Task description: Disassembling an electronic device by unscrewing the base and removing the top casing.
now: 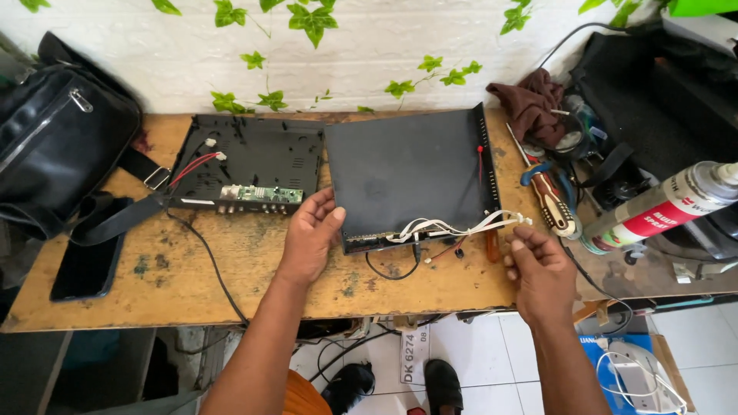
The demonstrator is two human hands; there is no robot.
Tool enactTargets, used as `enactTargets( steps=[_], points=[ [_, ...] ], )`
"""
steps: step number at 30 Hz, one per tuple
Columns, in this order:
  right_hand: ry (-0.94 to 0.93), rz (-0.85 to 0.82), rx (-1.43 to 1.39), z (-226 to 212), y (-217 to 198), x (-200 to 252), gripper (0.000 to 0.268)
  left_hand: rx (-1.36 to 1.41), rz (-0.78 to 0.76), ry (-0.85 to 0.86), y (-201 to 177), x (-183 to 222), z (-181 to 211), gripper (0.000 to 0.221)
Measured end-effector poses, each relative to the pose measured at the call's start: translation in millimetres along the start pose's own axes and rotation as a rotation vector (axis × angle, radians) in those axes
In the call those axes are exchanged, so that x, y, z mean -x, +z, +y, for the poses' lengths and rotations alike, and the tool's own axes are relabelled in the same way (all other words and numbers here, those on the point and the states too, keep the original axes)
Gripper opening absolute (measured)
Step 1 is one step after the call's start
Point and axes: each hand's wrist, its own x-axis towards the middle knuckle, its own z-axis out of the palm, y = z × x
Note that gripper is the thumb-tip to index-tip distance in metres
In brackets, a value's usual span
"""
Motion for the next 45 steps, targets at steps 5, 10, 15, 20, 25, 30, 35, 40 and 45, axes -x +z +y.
enactTargets(
  steps=[5, 10, 15, 20, 25, 30, 35, 40, 45],
  points=[
    [-0.020, -0.074, 0.050, 1.9, -0.8, -1.1, 0.030, -0.099, 0.044, 0.031, -4.5, -10.7, -21.3, 0.059],
    [-0.039, -0.074, 0.212, -12.1, 15.2, 7.3, 0.033, -0.119, 0.067, 0.001, 10.5, -9.5, 1.6, 0.068],
    [0.108, -0.043, 0.376, -52.6, 33.4, 29.6, 0.037, -0.419, 0.074, -0.422, 48.9, 14.4, 72.4, 0.078],
    [0.075, -0.078, 0.393, -47.4, 32.5, 26.8, 0.036, -0.357, 0.125, -0.498, 50.2, 10.6, 75.1, 0.080],
    [0.053, -0.098, 0.425, -46.7, 31.3, 25.8, 0.036, -0.286, 0.141, -0.504, 47.6, 3.4, 66.8, 0.072],
    [0.036, -0.113, 0.428, -41.4, 29.0, 23.8, 0.037, -0.241, 0.172, -0.556, 56.3, 14.2, 82.3, 0.084],
    [0.077, -0.099, 0.439, -52.5, 34.2, 27.9, 0.039, -0.283, 0.207, -0.572, 52.5, 38.5, 107.5, 0.065],
    [0.053, -0.103, 0.438, -45.7, 30.8, 24.6, 0.038, -0.330, 0.348, -0.605, 31.6, 56.6, 142.2, 0.050],
    [0.076, -0.115, 0.430, -22.3, 19.3, 11.1, 0.042, 0.014, 0.516, -0.446, -59.8, 28.0, 90.1, 0.066]
  ],
)
